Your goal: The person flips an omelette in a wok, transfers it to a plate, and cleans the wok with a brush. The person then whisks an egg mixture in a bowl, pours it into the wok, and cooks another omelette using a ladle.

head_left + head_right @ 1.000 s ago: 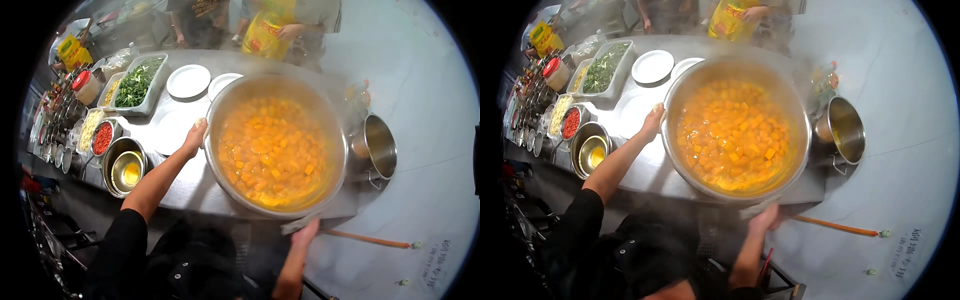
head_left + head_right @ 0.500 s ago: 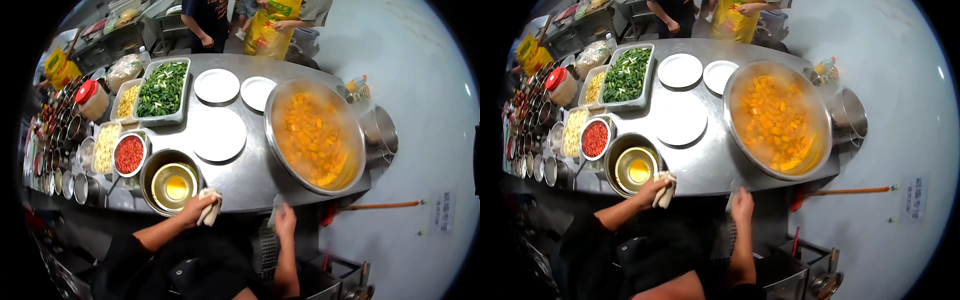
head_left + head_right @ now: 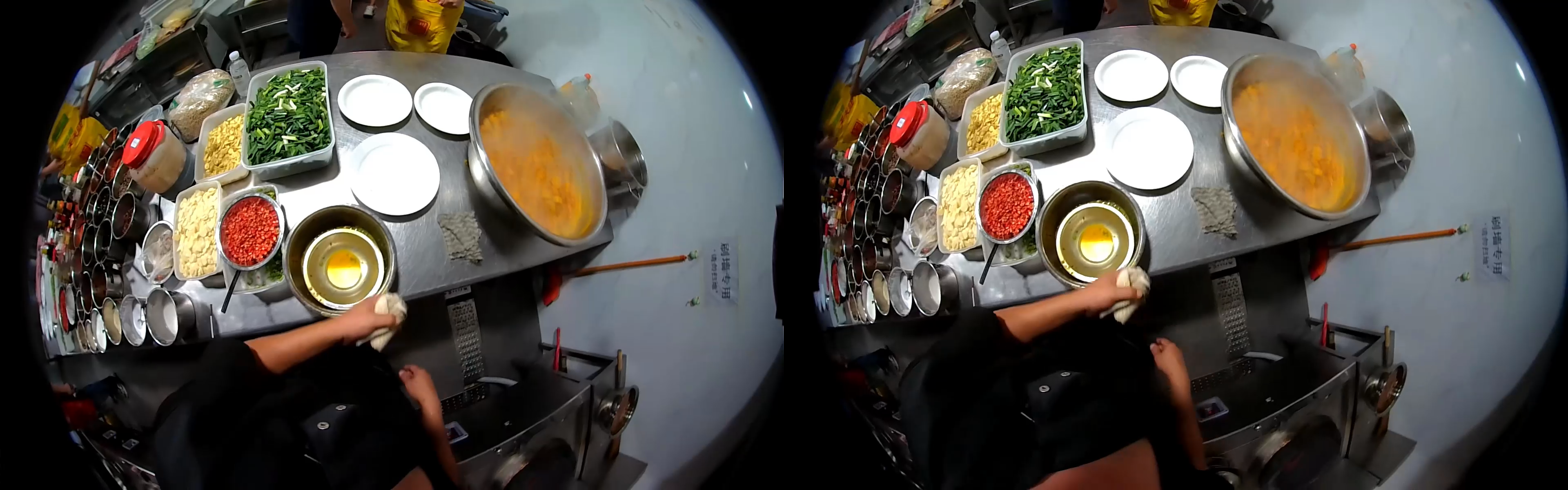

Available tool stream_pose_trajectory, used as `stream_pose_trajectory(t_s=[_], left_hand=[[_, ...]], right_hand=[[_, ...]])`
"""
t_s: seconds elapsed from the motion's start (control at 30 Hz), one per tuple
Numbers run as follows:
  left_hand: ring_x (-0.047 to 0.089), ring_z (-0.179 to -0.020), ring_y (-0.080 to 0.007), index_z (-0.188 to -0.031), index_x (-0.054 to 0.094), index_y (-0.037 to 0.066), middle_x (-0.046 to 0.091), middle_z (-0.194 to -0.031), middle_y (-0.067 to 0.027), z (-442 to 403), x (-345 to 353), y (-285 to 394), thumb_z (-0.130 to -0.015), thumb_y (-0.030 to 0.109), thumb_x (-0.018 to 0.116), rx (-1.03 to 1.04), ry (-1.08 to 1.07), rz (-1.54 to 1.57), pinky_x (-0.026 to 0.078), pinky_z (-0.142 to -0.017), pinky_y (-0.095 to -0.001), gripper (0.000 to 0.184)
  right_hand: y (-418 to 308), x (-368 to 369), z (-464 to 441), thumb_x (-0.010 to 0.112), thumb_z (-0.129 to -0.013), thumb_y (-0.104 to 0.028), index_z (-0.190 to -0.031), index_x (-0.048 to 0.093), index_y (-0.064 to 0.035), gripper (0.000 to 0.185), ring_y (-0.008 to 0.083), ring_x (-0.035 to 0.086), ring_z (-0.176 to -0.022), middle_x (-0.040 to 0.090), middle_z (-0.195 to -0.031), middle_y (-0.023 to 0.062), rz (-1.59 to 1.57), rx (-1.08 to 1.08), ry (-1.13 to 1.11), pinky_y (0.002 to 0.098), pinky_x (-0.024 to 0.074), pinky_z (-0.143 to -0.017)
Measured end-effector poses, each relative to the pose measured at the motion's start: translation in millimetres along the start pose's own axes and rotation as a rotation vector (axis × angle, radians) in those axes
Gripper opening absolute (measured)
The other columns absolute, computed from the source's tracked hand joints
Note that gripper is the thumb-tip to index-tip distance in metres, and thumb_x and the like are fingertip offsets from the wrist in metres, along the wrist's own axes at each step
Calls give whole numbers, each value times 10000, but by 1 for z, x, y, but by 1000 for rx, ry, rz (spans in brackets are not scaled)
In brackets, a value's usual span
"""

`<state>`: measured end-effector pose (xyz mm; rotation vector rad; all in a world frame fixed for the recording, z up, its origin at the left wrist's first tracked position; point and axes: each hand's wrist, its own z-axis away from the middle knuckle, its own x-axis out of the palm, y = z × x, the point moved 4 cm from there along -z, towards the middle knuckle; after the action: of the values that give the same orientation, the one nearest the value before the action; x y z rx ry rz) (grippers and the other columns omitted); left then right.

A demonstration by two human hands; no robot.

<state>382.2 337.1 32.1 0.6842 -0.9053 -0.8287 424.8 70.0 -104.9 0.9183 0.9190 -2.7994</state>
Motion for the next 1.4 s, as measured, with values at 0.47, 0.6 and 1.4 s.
stream_pose_trajectory(t_s=[0.47,0.6,1.4], left_hand=[[584,-563,-259,-798,639,-27,634,-701,-173,-223,-332,82,-784,227,633,-88,506,-971,462,-500,-418,254],[395,-319,-217,-562,586,-22,514,-468,-163,-267,-354,53,-835,381,684,-291,558,-288,311,-339,-384,497],[560,-972,-316,-1281,453,-18,577,-1101,-192,-79,-136,201,-807,347,590,100,207,-427,485,-792,-421,613]], right_hand=[[83,246,125,601,-894,-142,-1033,626,29,222,102,583,-637,656,-797,68,-688,215,444,228,475,-588],[64,235,111,610,-879,-174,-1011,638,24,239,109,590,-653,645,-771,46,-638,339,457,256,491,-613],[-28,104,240,596,-875,-258,-1081,627,-32,308,261,652,-909,679,-957,137,-917,699,865,362,499,-790]])
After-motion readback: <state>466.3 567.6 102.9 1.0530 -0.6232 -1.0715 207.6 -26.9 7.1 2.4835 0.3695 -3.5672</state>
